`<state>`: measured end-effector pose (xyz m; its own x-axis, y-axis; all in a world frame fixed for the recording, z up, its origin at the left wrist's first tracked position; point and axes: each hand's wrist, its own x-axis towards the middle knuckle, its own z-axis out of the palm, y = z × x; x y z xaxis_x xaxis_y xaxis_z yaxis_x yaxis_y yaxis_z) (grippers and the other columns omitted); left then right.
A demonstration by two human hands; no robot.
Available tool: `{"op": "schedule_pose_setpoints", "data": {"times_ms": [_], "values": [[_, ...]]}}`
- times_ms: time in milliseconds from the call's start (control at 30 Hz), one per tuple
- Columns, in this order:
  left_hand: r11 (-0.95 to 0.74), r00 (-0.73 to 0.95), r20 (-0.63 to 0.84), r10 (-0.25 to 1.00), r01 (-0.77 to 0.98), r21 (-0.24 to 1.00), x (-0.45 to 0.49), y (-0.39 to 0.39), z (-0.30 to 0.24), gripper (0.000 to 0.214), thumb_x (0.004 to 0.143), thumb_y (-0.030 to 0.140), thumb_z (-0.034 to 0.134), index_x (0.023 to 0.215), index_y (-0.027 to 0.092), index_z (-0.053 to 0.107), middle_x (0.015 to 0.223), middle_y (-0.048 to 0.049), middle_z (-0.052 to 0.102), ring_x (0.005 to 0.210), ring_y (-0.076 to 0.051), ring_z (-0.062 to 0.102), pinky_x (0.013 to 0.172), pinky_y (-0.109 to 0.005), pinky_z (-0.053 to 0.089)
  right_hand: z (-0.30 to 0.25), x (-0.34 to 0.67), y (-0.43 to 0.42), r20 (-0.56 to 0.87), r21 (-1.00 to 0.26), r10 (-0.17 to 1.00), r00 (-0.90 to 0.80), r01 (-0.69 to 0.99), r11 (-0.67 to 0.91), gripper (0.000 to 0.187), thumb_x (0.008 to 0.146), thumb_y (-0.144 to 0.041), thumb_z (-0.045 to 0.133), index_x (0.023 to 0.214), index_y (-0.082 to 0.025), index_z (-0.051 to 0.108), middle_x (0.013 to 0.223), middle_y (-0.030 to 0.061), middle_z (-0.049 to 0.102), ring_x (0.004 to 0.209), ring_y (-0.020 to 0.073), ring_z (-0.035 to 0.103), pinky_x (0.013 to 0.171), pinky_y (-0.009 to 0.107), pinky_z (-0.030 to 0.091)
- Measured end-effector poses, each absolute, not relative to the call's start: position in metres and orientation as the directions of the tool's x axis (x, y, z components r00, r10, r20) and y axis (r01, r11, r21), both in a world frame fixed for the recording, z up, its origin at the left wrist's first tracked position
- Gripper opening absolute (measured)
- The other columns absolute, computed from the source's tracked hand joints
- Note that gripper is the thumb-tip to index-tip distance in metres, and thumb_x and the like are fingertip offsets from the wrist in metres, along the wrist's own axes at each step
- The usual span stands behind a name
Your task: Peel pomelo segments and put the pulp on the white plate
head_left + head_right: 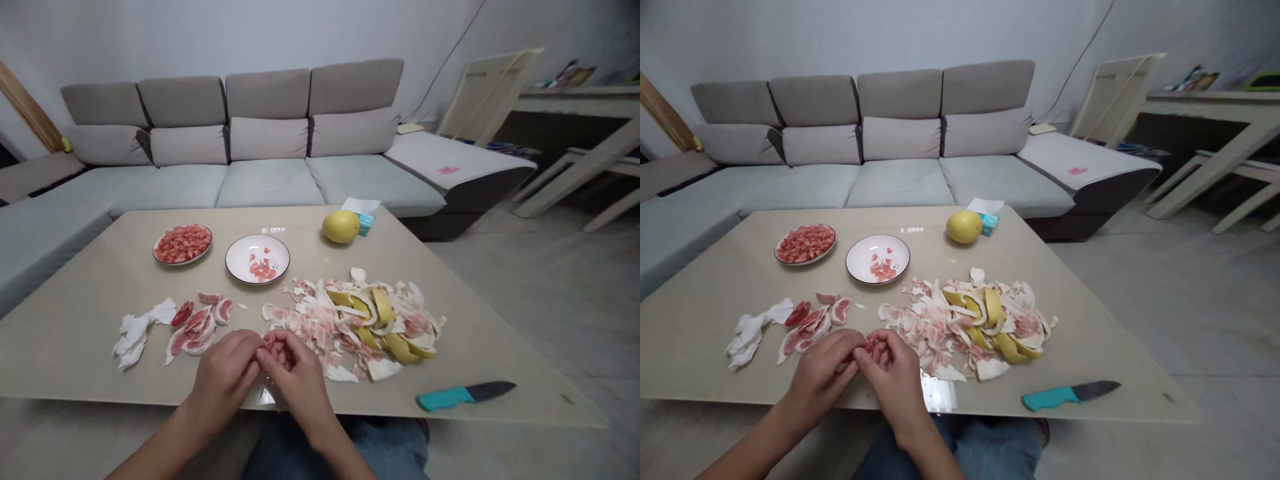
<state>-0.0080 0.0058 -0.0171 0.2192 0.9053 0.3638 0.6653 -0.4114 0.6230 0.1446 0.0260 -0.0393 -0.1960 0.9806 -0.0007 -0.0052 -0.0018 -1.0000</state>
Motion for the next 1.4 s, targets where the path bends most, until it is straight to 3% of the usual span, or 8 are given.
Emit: {"op": "schedule_pose_setpoints", "data": {"times_ms": [133,233,467,633,800,967,1167,1400], "values": [[-0.449,0.237,0.395,0.888,0.638,0.626,-0.005,0.004,-0.018,0.018,0.090,0.013,0.052,0.100,0.020,0.065,0.096,-0.0069,0.070,0.088,-0.019,0.064,0.078,-0.029,0.048,-0.038,0.146,0.028,-0.025,-0.990,0.975,-0.222,-0.131,-0.055,0.024,0.079,-0.041,0.070,0.084,-0.017,0.065,0.072,-0.0004,0.059,0.066,0.0130,0.053,0.060,0.023,0.043],[-0.428,0.216,0.376,0.901,0.585,0.689,-0.005,0.005,-0.013,0.015,0.089,0.014,0.055,0.094,0.020,0.068,0.090,-0.0051,0.071,0.083,-0.016,0.065,0.075,-0.025,0.049,-0.038,0.150,0.031,-0.038,-0.974,0.958,-0.284,-0.203,-0.099,0.029,0.079,-0.045,0.070,0.084,-0.017,0.067,0.069,-0.0012,0.058,0.059,0.0106,0.051,0.053,0.021,0.040],[-0.245,0.141,0.202,0.969,0.470,0.848,-0.010,0.006,0.001,0.012,0.084,0.018,0.062,0.079,0.018,0.073,0.079,-0.0048,0.071,0.073,-0.016,0.064,0.064,-0.022,0.047,-0.044,0.150,0.030,-0.071,-0.871,0.899,-0.433,-0.413,-0.267,0.027,0.081,-0.042,0.071,0.089,-0.016,0.070,0.066,-0.0017,0.059,0.050,0.0066,0.049,0.049,0.019,0.041],[-0.096,0.091,0.069,0.994,0.343,0.934,-0.013,0.009,0.001,0.014,0.081,0.025,0.066,0.073,0.016,0.072,0.074,-0.0046,0.067,0.068,-0.015,0.059,0.060,-0.023,0.044,-0.043,0.150,0.031,-0.083,-0.791,0.874,-0.479,-0.501,-0.350,0.025,0.079,-0.038,0.074,0.088,-0.015,0.072,0.063,-0.0025,0.054,0.051,0.0061,0.038,0.049,0.019,0.044],[0.111,0.046,-0.120,0.992,0.172,0.979,-0.017,0.011,-0.002,0.017,0.078,0.031,0.069,0.073,0.015,0.070,0.066,-0.0011,0.062,0.060,-0.012,0.053,0.057,-0.021,0.043,-0.041,0.155,0.034,-0.059,-0.801,0.862,-0.503,-0.492,-0.342,0.025,0.080,-0.037,0.073,0.095,-0.016,0.072,0.067,-0.0019,0.054,0.055,0.0066,0.040,0.054,0.020,0.046],[0.148,0.038,-0.153,0.987,0.119,0.982,-0.020,0.010,-0.004,0.016,0.075,0.031,0.071,0.075,0.015,0.071,0.066,-0.0013,0.064,0.060,-0.012,0.054,0.058,-0.022,0.044,-0.042,0.157,0.036,-0.045,-0.832,0.852,-0.521,-0.453,-0.321,0.026,0.083,-0.039,0.070,0.096,-0.017,0.070,0.074,-0.0004,0.056,0.058,0.0074,0.045,0.057,0.023,0.048],[0.175,0.050,-0.182,0.982,0.120,0.977,-0.020,0.010,-0.007,0.017,0.074,0.032,0.073,0.076,0.015,0.071,0.064,-0.0009,0.064,0.059,-0.012,0.055,0.058,-0.022,0.044,-0.045,0.155,0.035,-0.094,-0.878,0.824,-0.559,-0.343,-0.333,0.032,0.080,-0.044,0.072,0.097,-0.018,0.067,0.062,-0.0055,0.049,0.048,0.0058,0.041,0.042,0.017,0.038],[0.216,0.098,-0.225,0.969,0.097,0.972,-0.023,0.010,-0.013,0.023,0.074,0.036,0.074,0.077,0.014,0.070,0.064,-0.0010,0.064,0.058,-0.012,0.055,0.058,-0.022,0.044,-0.045,0.158,0.036,-0.109,-0.890,0.782,-0.614,-0.290,-0.352,0.034,0.079,-0.048,0.071,0.076,-0.016,0.058,0.056,-0.0070,0.045,0.045,0.0050,0.037,0.041,0.017,0.032]]}}
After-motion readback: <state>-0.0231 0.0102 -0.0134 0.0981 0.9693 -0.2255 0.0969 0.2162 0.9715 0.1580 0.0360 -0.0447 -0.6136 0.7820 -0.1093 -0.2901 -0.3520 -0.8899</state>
